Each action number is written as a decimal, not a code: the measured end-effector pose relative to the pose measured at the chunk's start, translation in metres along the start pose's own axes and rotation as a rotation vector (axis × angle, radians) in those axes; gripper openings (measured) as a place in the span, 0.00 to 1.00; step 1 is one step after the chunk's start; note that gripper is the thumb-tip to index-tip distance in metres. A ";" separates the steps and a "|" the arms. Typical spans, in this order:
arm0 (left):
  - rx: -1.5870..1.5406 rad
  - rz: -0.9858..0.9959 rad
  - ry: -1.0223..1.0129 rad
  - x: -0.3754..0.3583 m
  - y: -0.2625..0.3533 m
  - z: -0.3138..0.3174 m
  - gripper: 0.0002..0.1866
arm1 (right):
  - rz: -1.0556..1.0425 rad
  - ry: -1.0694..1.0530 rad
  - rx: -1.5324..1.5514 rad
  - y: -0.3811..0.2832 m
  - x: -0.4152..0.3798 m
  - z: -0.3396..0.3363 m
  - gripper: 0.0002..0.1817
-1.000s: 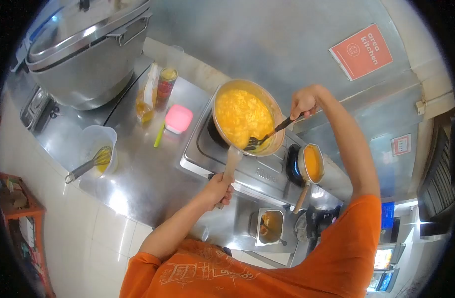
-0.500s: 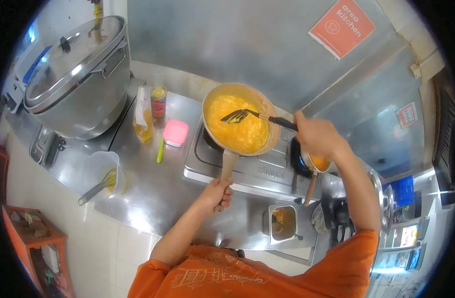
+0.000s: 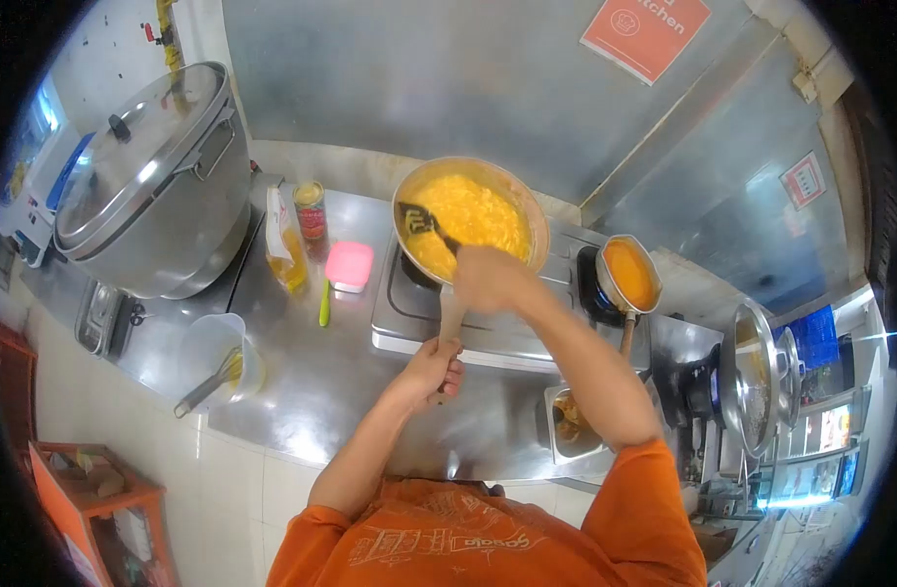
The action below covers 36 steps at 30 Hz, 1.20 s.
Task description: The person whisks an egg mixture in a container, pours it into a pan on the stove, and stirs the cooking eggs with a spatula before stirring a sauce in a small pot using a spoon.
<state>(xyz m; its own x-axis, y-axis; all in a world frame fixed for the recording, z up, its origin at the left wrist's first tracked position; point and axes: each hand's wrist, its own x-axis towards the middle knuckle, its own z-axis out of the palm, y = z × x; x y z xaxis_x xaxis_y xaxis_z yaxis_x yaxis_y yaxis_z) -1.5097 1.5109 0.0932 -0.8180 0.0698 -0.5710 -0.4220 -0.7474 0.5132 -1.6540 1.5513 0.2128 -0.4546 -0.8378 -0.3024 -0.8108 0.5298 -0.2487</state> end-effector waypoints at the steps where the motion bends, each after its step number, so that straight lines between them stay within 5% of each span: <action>1: -0.010 0.008 -0.004 0.001 -0.001 -0.001 0.09 | -0.093 0.044 -0.088 0.009 0.020 0.004 0.13; 3: -0.015 0.011 -0.002 0.005 -0.004 -0.004 0.09 | -0.185 0.089 -0.180 0.017 0.042 -0.007 0.13; 5: -0.026 0.012 -0.004 0.005 -0.006 -0.005 0.09 | 0.196 -0.069 0.031 0.021 0.049 -0.025 0.12; 10: -0.097 0.020 -0.010 0.005 -0.007 -0.005 0.09 | 0.323 0.054 0.082 0.049 0.011 -0.076 0.16; 14: -0.135 0.002 0.002 0.004 -0.006 -0.005 0.08 | -0.059 -0.043 -0.213 0.038 -0.050 -0.099 0.14; 17: -0.136 0.004 -0.044 0.004 -0.005 -0.005 0.07 | 0.154 -0.105 -0.504 0.004 -0.086 -0.088 0.12; 21: -0.133 0.010 -0.017 0.002 -0.005 -0.004 0.06 | 0.181 -0.123 -0.753 -0.013 -0.098 -0.064 0.12; 26: -0.141 0.038 0.009 0.001 -0.007 -0.003 0.07 | 0.345 -0.105 -1.162 0.025 -0.075 -0.001 0.26; 30: -0.150 0.049 -0.016 0.002 -0.009 -0.005 0.07 | 0.382 0.003 -1.219 0.048 -0.049 0.015 0.28; 36: -0.142 0.033 -0.023 0.002 -0.007 -0.005 0.08 | 0.292 0.209 -0.831 0.108 -0.039 -0.031 0.23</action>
<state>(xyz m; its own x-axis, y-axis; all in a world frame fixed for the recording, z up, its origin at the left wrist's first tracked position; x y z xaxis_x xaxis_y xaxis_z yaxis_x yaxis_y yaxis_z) -1.5065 1.5134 0.0851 -0.8398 0.0575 -0.5398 -0.3366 -0.8352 0.4348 -1.7356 1.6375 0.2265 -0.6756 -0.7351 -0.0558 -0.6209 0.5265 0.5808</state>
